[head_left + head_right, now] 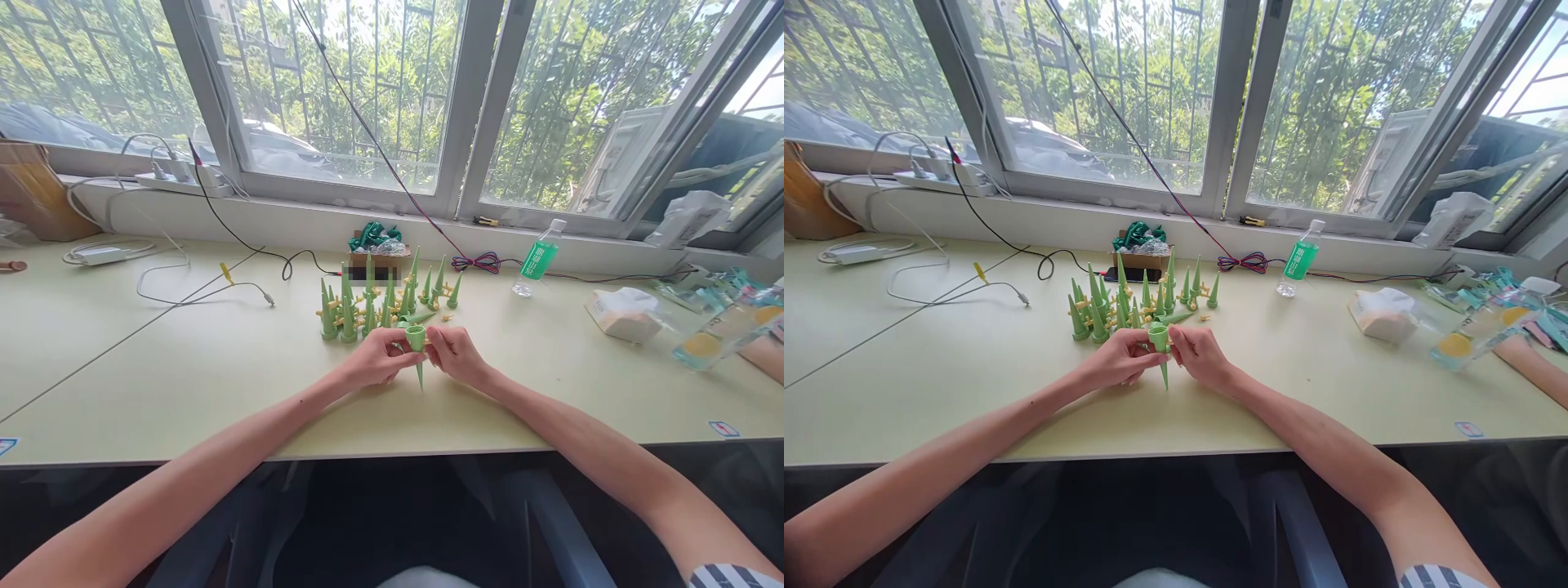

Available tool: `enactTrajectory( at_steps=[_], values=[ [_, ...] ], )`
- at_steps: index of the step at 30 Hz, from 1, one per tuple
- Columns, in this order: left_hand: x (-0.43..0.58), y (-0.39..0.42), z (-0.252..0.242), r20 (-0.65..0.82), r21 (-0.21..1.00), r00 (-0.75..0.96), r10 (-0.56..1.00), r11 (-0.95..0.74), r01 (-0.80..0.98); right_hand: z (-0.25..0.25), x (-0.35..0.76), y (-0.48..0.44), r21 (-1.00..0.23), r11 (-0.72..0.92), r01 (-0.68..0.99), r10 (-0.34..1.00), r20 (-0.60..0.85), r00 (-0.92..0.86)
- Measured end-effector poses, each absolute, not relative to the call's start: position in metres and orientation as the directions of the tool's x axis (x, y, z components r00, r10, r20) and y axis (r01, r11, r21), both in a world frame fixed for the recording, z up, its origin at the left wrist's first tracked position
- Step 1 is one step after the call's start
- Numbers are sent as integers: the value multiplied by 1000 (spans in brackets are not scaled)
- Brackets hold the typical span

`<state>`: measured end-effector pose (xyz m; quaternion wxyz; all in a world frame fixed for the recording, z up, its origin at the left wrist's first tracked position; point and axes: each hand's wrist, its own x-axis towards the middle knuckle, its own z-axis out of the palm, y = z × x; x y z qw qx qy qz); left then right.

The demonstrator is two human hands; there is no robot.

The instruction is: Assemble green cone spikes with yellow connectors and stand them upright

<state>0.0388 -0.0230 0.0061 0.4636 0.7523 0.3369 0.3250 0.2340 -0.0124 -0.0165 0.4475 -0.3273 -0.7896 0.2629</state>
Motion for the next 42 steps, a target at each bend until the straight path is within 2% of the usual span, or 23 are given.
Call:
enactTrajectory(
  at_steps=[11,15,20,23,28,34,37,42],
  values=[
    [39,-23,2,313,823,561,767,-513,242,-13,232,-15,-718,627,303,774,526,-354],
    [39,-21,0,394,752,568,723,-609,252,-12,231,-16,-730,613,303,784,511,-353],
    [41,-16,-6,549,585,539,639,-754,298,-13,230,-17,-702,636,321,767,526,-368],
    [41,-15,-7,565,564,532,631,-766,310,-14,229,-16,-696,642,321,763,539,-356],
    [40,-19,-3,426,711,509,748,-625,323,-16,229,-16,-712,629,314,776,552,-304],
    [40,-16,2,247,924,485,839,-355,144,-16,231,-15,-722,623,300,781,589,-206],
    [41,-14,5,140,975,520,843,-210,78,-16,232,-15,-724,626,290,779,597,-191],
    [41,-16,5,-27,997,633,774,-22,70,-16,232,-15,-693,661,286,750,605,-267]
  ],
)
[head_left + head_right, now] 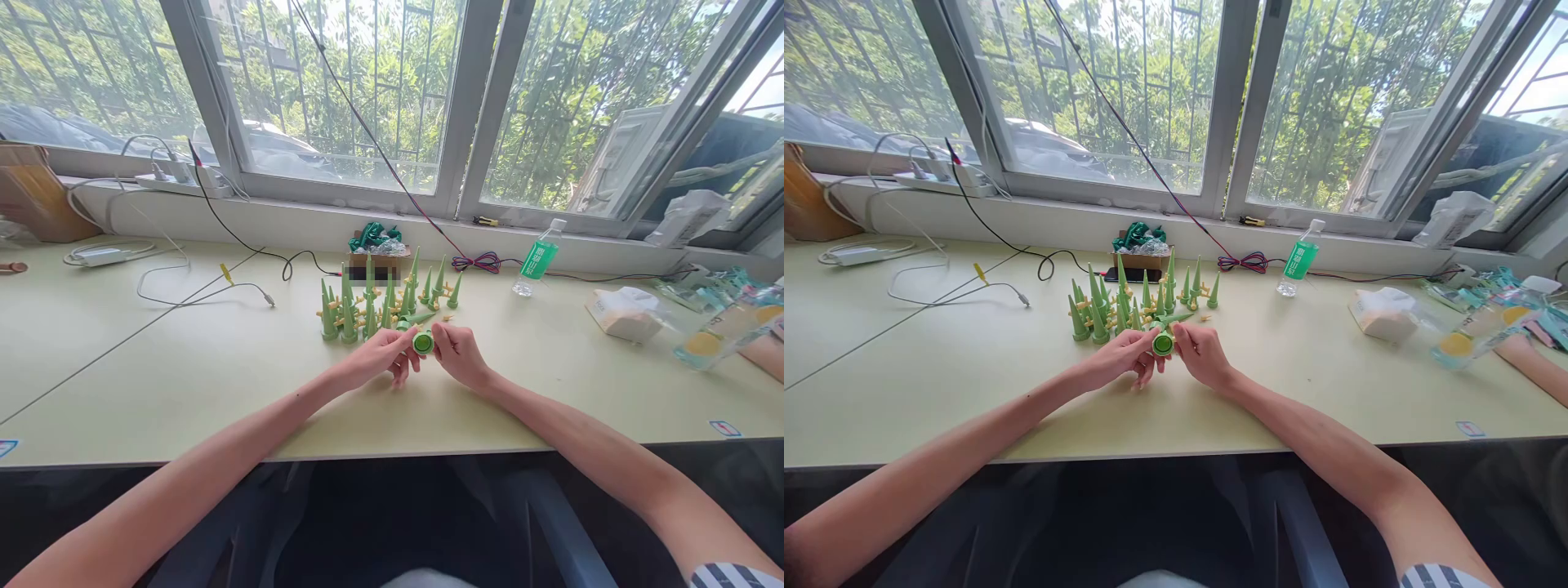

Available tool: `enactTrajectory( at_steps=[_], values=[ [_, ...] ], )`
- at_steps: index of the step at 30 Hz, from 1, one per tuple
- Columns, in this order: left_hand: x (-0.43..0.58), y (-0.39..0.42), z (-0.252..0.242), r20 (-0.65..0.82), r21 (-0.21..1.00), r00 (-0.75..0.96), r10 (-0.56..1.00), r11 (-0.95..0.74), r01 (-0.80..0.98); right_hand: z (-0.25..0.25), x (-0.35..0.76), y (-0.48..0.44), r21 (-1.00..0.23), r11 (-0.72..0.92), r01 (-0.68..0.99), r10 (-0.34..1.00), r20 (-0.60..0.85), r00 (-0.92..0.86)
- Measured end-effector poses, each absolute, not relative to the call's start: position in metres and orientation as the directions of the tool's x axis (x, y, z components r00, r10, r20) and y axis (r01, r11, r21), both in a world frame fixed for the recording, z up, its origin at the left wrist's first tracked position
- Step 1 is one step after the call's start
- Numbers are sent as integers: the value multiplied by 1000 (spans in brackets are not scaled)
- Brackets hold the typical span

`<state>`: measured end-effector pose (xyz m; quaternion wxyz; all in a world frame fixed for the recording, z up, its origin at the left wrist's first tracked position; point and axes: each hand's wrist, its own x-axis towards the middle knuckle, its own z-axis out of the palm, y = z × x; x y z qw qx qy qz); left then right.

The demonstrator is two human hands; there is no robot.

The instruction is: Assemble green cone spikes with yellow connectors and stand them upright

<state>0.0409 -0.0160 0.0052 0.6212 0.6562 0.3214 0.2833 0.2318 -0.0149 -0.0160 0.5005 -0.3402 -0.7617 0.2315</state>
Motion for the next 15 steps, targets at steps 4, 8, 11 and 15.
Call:
enactTrajectory(
  at_steps=[4,8,11,15],
  values=[
    [40,-18,3,-21,999,644,765,-1,34,-17,232,-13,-684,674,279,737,593,-324],
    [39,-18,2,13,1000,645,764,-12,-6,-18,233,-13,-698,661,277,746,569,-346],
    [39,-18,3,68,996,610,789,-89,5,-17,232,-14,-702,655,281,751,562,-348],
    [40,-19,2,160,965,574,803,-249,79,-16,231,-15,-704,650,285,754,550,-360]
  ],
)
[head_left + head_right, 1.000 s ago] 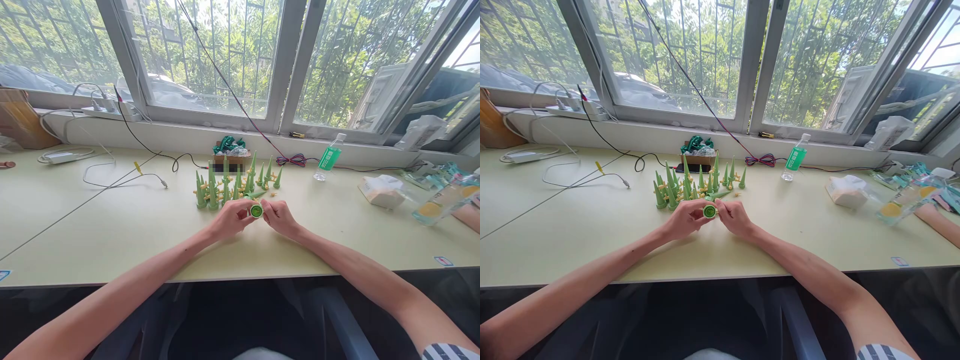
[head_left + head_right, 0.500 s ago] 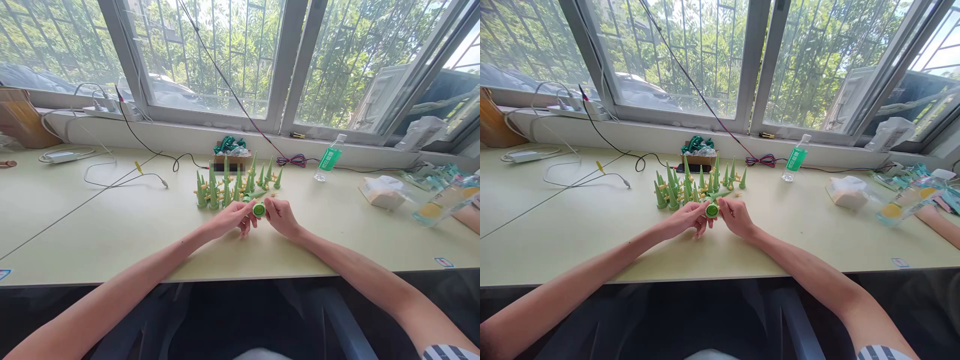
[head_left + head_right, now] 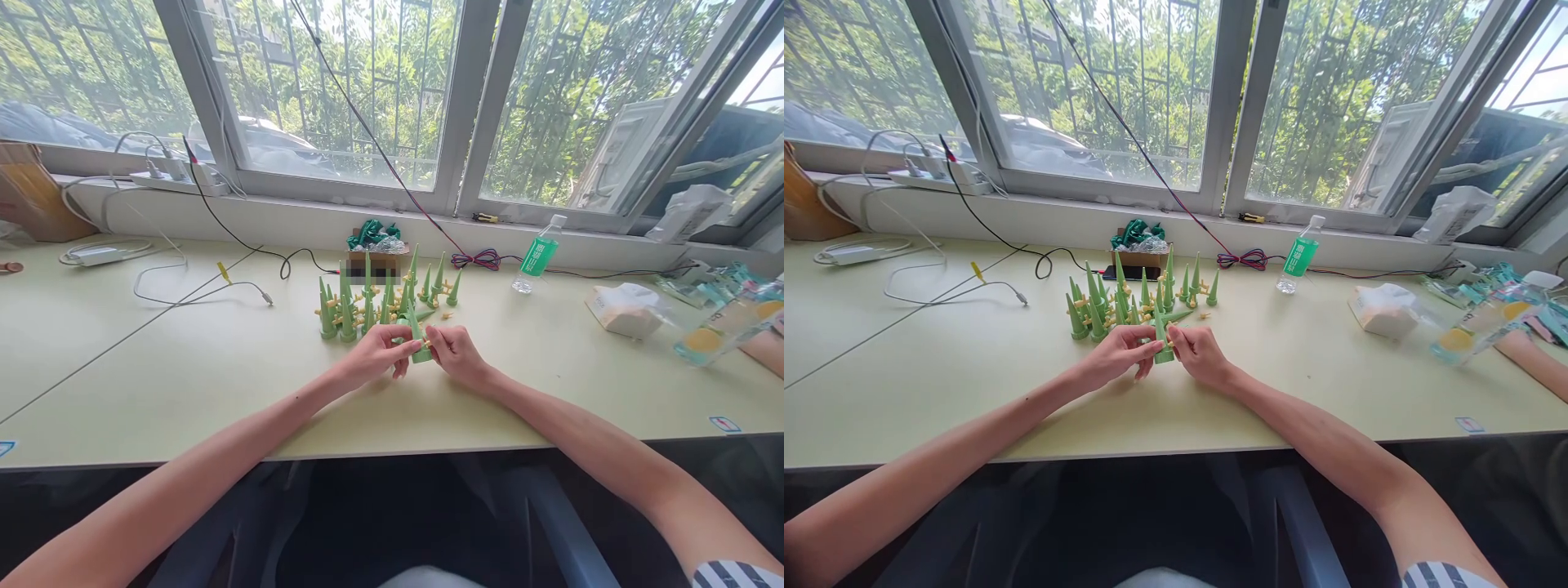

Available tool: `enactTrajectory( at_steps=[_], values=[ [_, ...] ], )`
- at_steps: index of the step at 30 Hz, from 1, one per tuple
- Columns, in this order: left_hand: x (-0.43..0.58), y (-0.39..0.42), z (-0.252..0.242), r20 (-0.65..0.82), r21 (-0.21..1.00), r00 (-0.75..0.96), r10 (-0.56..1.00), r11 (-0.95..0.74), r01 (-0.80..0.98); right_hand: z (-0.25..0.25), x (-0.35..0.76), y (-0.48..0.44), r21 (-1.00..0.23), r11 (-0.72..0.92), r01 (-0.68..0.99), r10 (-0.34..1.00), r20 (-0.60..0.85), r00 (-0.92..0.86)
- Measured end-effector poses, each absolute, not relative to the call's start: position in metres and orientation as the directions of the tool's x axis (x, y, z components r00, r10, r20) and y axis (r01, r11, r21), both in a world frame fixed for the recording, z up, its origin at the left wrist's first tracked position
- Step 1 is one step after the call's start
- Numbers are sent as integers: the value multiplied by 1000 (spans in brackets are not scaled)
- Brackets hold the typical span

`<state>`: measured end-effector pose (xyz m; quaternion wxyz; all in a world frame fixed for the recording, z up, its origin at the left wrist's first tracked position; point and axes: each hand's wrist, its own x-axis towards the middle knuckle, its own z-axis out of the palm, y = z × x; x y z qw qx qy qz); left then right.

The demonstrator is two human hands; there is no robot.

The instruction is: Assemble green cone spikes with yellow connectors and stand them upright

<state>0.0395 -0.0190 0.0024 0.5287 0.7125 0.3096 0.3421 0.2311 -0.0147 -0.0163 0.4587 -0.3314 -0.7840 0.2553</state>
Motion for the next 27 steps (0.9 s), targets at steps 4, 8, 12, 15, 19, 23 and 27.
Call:
enactTrajectory(
  at_steps=[4,8,12,15,19,23,27],
  values=[
    [40,-18,-2,289,903,542,789,-412,118,-16,230,-14,-701,635,323,768,532,-356],
    [38,-17,-5,468,738,534,704,-644,203,-18,230,-12,-684,629,371,776,521,-356],
    [35,-16,-7,627,485,542,559,-825,290,-19,231,-11,-691,614,381,788,511,-344],
    [35,-15,-8,662,407,543,517,-856,319,-19,230,-11,-706,606,366,794,509,-333],
    [37,-15,-8,657,407,537,530,-848,339,-19,230,-11,-721,601,345,797,511,-321],
    [38,-16,-6,629,438,533,566,-824,360,-20,230,-10,-726,598,339,799,508,-321],
    [38,-17,-6,636,442,520,570,-821,360,-20,230,-10,-734,597,324,800,519,-300]
  ],
)
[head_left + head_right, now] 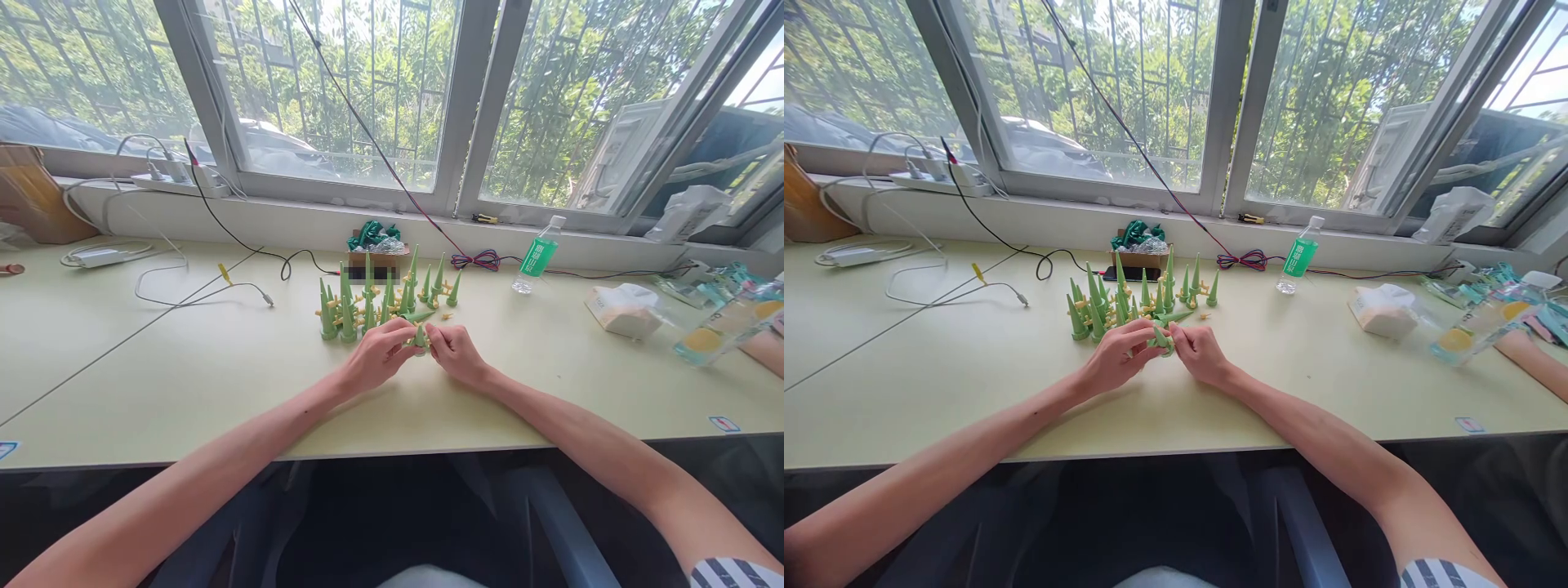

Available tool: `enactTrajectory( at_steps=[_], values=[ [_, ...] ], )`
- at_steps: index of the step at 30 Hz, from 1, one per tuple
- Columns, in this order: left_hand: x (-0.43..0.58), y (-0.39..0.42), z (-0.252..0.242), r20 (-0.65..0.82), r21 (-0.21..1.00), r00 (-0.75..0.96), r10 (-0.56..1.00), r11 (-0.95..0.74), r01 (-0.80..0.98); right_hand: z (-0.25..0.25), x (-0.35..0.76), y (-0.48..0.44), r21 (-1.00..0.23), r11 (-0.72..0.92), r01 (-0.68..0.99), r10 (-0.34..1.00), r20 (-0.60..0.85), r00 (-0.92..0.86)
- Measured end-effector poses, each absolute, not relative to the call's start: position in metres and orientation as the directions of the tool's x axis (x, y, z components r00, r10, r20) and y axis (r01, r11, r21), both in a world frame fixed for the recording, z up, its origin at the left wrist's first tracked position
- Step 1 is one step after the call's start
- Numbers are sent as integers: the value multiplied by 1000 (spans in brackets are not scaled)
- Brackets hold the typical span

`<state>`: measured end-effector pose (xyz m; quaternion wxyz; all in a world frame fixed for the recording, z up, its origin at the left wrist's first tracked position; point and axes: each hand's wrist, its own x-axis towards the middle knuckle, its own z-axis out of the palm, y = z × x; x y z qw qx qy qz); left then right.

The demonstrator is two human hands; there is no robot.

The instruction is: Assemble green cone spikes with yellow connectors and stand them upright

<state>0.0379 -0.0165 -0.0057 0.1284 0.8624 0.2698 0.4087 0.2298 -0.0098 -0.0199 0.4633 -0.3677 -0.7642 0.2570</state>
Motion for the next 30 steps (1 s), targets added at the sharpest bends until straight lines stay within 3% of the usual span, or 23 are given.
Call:
enactTrajectory(
  at_steps=[10,16,18,24,30],
  values=[
    [42,-22,2,598,614,335,728,-685,391,-19,234,-10,-781,571,254,821,538,-190],
    [42,-22,2,216,836,500,839,-424,350,-17,233,-12,-787,575,223,814,522,-255],
    [41,-22,3,149,876,515,844,-354,326,-16,234,-12,-789,575,216,810,513,-284],
    [38,-20,4,99,917,516,851,-279,285,-15,235,-12,-786,578,218,806,507,-306],
    [37,-20,1,149,884,505,850,-343,317,-19,235,-9,-794,574,201,802,495,-335]
  ],
)
